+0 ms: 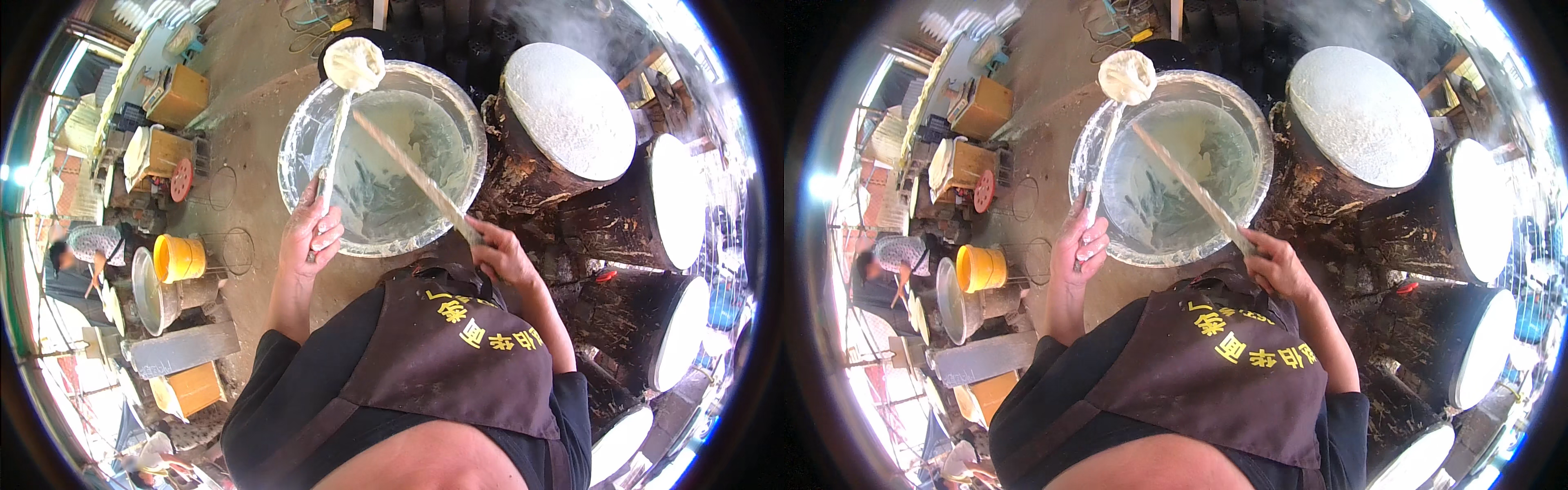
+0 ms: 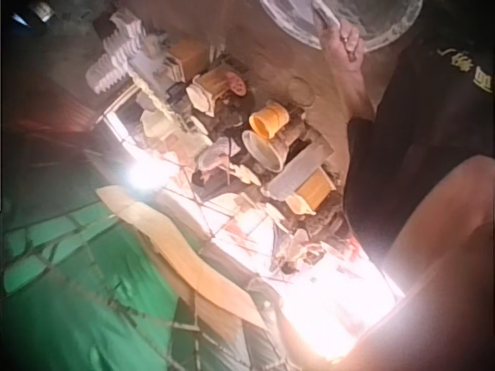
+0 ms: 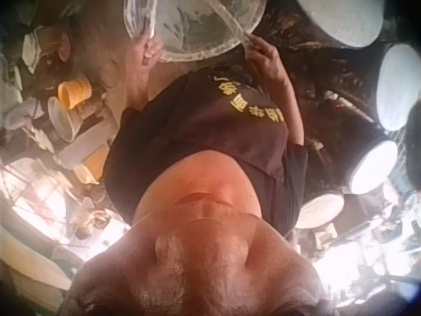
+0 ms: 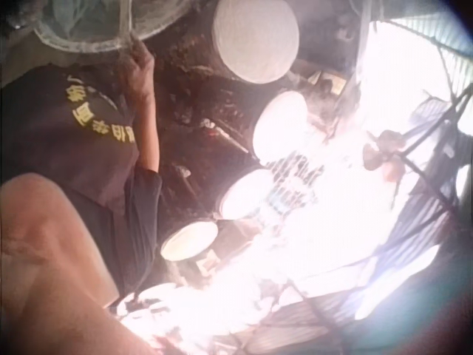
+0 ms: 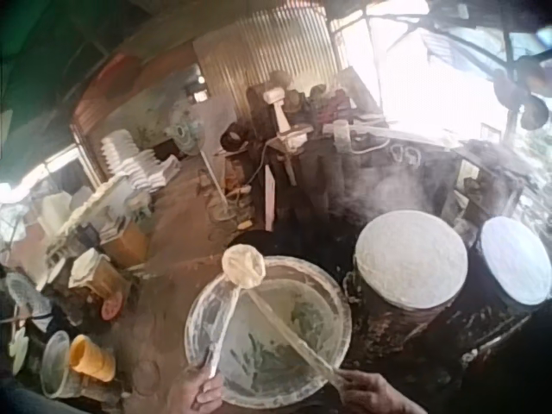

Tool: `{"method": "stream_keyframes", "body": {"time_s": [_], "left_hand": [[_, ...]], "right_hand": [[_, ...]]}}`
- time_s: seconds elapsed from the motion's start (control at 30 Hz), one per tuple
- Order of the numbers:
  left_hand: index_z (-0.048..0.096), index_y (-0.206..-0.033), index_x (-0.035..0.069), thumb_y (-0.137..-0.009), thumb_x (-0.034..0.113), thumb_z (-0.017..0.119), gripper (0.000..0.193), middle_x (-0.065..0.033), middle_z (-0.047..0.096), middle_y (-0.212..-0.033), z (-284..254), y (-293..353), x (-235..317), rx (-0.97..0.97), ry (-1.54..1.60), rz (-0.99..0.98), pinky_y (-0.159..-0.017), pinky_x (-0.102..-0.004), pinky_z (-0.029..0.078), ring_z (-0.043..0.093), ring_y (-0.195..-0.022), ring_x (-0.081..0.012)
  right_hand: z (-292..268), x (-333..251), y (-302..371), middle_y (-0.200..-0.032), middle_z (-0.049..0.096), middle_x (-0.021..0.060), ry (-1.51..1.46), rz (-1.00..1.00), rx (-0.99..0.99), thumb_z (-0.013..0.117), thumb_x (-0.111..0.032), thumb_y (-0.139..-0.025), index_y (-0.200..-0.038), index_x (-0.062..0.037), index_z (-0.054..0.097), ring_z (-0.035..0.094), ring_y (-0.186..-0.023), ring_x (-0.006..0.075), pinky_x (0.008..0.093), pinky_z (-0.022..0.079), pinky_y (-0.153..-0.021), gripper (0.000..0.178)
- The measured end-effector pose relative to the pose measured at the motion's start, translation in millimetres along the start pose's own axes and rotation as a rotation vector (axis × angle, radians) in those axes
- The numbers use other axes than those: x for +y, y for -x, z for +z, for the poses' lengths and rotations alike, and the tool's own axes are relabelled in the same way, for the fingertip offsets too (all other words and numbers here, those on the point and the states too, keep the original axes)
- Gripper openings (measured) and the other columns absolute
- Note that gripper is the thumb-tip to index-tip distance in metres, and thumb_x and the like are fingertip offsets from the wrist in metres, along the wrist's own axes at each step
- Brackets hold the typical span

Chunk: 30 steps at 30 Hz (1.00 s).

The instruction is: The person ladles batter onto multiple hot griddles, spreads it into thin crepes, and flips them with a spatula. They repeatedly scoop batter from a large bowl and transfer cooked crepes to a stack.

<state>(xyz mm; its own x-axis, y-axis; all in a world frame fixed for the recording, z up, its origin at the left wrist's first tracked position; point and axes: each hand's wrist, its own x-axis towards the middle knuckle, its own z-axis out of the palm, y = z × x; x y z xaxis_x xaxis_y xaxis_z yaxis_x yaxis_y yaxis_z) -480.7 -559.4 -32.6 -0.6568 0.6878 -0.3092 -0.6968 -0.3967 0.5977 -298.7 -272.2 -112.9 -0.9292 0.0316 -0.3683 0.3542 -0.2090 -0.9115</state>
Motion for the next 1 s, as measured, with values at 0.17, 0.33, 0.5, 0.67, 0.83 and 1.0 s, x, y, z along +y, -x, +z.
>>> {"method": "stream_keyframes", "body": {"time_s": [0.17,0.33,0.5,0.67,0.83,1.0], "left_hand": [[0.033,-0.141,0.030,-0.099,0.019,0.046,0.045,0.0016,0.043,-0.067,17.9,2.6,-21.7,0.059,-0.038,-0.071,-0.029,-0.0178,0.034,0.038,-0.043,-0.0043],[0.041,-0.135,0.027,-0.101,0.019,0.041,0.035,0.0004,0.042,-0.068,27.1,-2.3,-32.4,0.001,0.058,-0.298,-0.030,-0.0186,0.036,0.039,-0.044,-0.0048],[0.039,-0.137,0.024,-0.102,0.018,0.037,0.036,-0.0024,0.041,-0.071,5.5,-38.0,-51.1,-0.080,0.083,-0.643,-0.030,-0.0202,0.033,0.039,-0.045,-0.0071],[0.033,-0.142,0.019,-0.103,0.019,0.034,0.039,-0.0035,0.038,-0.071,30.4,-79.1,-80.1,-0.168,0.042,-0.896,-0.030,-0.0197,0.035,0.036,-0.043,-0.0069],[0.031,-0.141,0.022,-0.103,0.022,0.032,0.038,-0.0033,0.037,-0.072,71.5,-123.5,-85.7,-0.320,-0.123,-1.235,-0.032,-0.0216,0.036,0.037,-0.046,-0.0080],[0.038,-0.135,0.015,-0.103,0.030,0.033,0.035,-0.0022,0.037,-0.071,104.1,-133.3,-129.1,-0.502,-0.266,-1.513,-0.034,-0.0218,0.034,0.039,-0.049,-0.0083]], "right_hand": [[3.9,-15.7,-3.0,-0.067,0.055,0.0032,0.071,-0.198,0.185,0.055,-0.002,-0.084,-0.139,-0.0097,0.045,0.047,-0.046,0.0067,0.0235,0.041,-0.044,0.057],[-20.4,35.9,16.0,-0.086,0.065,0.0136,0.677,-0.610,0.505,0.059,-0.001,-0.078,-0.133,-0.0172,0.052,0.065,-0.075,0.0282,0.0362,0.053,-0.069,0.058],[-24.1,75.6,94.1,-0.087,0.063,0.0140,0.731,-0.399,0.679,0.062,-0.003,-0.073,-0.129,-0.0232,0.055,0.063,-0.075,0.0321,0.0406,0.053,-0.069,0.060],[6.1,100.1,151.3,-0.083,0.061,0.0123,0.683,-0.336,1.008,0.064,-0.007,-0.078,-0.126,-0.0226,0.059,0.061,-0.074,0.0325,0.0420,0.053,-0.070,0.050],[88.6,75.6,174.6,-0.084,0.062,0.0136,0.559,-0.363,1.455,0.064,-0.004,-0.073,-0.126,-0.0165,0.058,0.062,-0.076,0.0327,0.0419,0.051,-0.070,0.054],[126.0,79.1,176.3,-0.084,0.063,0.0116,0.589,-0.271,1.725,0.067,-0.006,-0.074,-0.123,-0.0187,0.060,0.063,-0.076,0.0311,0.0397,0.052,-0.067,0.051]]}}
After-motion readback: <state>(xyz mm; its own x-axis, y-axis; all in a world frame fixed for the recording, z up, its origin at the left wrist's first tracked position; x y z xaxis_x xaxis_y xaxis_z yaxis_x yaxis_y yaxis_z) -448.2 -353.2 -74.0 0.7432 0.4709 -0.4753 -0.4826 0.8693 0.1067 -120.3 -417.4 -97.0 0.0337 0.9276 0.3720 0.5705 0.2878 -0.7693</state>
